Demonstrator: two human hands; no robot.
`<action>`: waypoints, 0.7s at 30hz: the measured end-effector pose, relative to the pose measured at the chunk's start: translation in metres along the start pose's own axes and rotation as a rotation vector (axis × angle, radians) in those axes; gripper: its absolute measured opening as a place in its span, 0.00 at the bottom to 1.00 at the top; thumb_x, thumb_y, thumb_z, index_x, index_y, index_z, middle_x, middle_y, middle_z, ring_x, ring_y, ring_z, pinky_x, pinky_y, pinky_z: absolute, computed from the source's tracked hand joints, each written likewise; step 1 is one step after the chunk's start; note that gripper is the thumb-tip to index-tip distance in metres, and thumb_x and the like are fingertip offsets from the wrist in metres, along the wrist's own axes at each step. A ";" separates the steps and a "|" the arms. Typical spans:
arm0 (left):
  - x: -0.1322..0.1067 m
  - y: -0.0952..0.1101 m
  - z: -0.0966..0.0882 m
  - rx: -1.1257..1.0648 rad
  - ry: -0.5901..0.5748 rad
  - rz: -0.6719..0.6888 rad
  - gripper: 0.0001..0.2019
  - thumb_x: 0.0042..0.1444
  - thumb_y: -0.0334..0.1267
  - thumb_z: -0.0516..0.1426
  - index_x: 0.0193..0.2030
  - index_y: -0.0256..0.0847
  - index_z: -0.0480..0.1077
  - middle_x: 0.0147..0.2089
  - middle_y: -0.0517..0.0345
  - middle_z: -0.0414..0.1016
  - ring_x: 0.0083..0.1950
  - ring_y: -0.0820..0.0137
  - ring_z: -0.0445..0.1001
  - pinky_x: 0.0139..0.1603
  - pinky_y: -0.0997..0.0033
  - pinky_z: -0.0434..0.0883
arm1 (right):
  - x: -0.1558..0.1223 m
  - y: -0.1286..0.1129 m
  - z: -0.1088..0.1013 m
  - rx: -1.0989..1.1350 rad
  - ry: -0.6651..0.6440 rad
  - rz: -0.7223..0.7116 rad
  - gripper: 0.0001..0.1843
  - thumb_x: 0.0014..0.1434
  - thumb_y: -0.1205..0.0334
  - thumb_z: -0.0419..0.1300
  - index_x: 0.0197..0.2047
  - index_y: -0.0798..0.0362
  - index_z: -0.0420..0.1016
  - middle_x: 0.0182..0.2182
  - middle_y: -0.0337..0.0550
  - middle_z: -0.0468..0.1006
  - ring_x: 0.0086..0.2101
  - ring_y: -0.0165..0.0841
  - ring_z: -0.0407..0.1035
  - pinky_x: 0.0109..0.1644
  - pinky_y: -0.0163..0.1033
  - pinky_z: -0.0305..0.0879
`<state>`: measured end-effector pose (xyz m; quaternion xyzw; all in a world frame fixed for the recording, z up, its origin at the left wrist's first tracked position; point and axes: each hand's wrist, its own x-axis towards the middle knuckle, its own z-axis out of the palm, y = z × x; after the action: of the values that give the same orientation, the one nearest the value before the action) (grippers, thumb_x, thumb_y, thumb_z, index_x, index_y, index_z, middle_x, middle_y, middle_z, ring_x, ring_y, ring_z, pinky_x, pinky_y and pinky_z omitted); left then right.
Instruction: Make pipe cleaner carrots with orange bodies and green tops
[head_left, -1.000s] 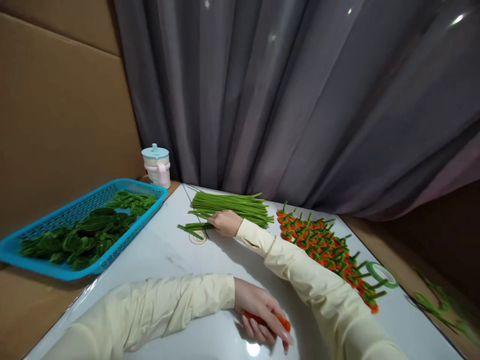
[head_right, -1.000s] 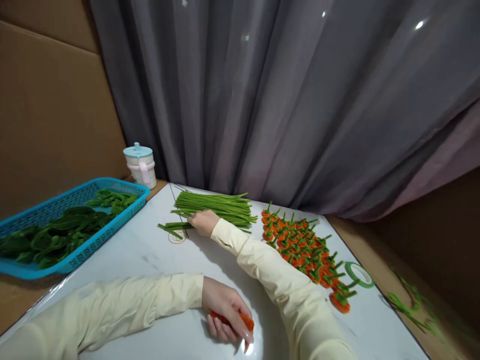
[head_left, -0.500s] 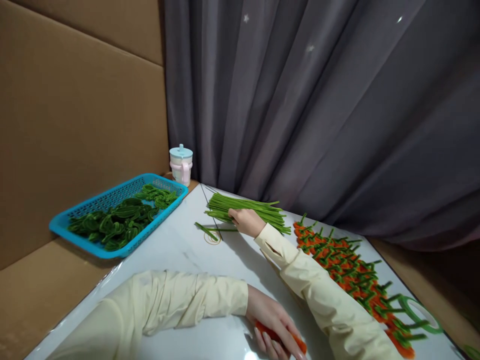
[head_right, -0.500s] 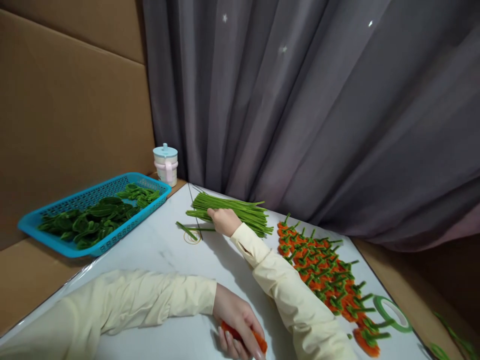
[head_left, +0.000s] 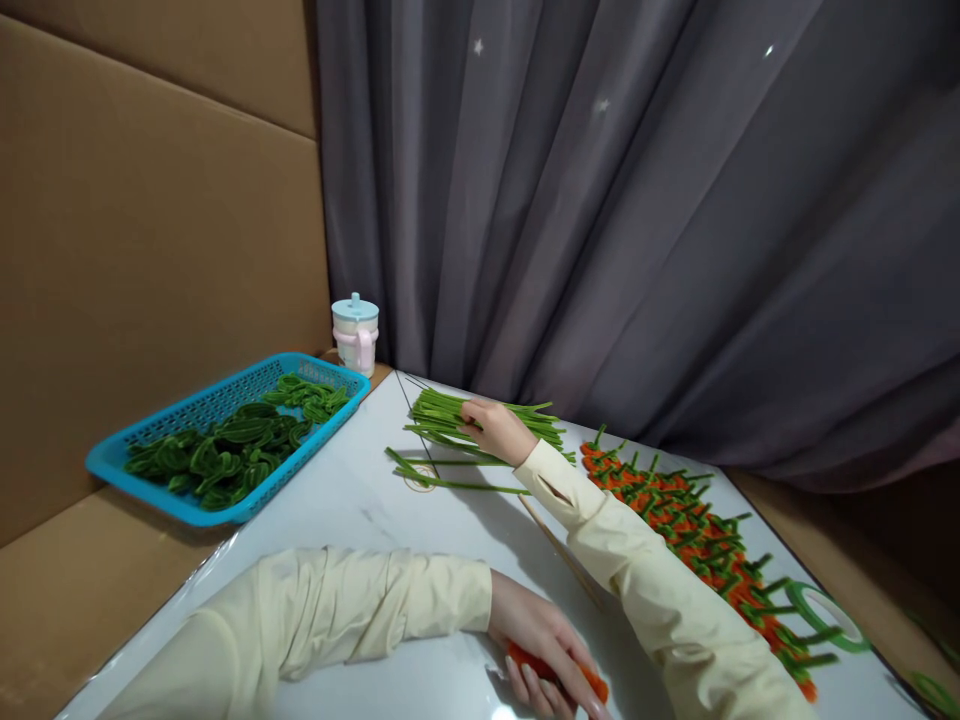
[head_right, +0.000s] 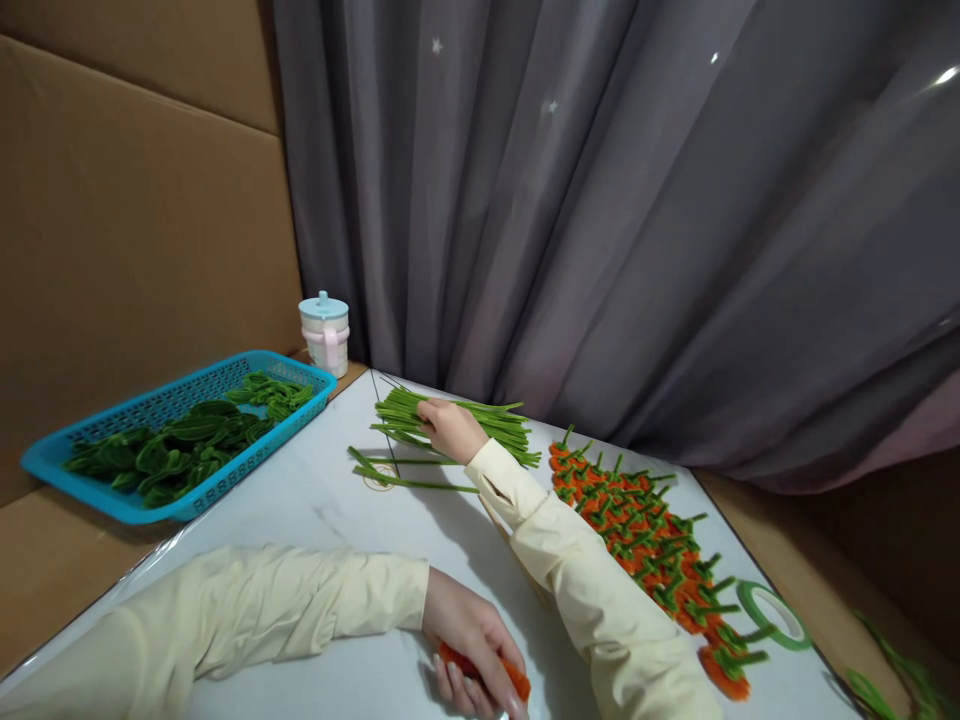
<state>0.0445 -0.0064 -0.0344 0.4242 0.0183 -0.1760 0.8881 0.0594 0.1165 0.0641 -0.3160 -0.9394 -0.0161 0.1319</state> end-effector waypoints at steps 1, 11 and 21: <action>0.000 0.000 0.000 -0.006 0.012 -0.006 0.05 0.52 0.38 0.57 0.31 0.40 0.70 0.18 0.65 0.51 0.11 0.77 0.54 0.05 0.83 0.53 | 0.001 0.001 -0.001 0.008 0.015 -0.005 0.04 0.57 0.68 0.56 0.31 0.55 0.64 0.32 0.41 0.70 0.31 0.28 0.63 0.33 0.30 0.52; 0.000 0.003 0.001 -0.039 0.043 -0.062 0.04 0.51 0.37 0.58 0.30 0.38 0.71 0.17 0.66 0.52 0.11 0.77 0.55 0.06 0.83 0.55 | -0.005 -0.012 0.005 0.046 -0.037 -0.100 0.07 0.53 0.67 0.60 0.37 0.55 0.69 0.42 0.48 0.70 0.42 0.35 0.64 0.37 0.33 0.59; -0.005 0.015 0.010 0.103 -0.027 -0.022 0.23 0.54 0.50 0.53 0.14 0.39 0.60 0.13 0.67 0.46 0.08 0.79 0.46 0.04 0.82 0.49 | -0.023 -0.030 0.013 0.065 -0.130 -0.191 0.12 0.49 0.77 0.56 0.37 0.56 0.72 0.33 0.43 0.75 0.32 0.30 0.68 0.31 0.31 0.60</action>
<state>0.0434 -0.0042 -0.0161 0.4669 0.0021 -0.1922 0.8632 0.0562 0.0800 0.0475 -0.2207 -0.9719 0.0225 0.0790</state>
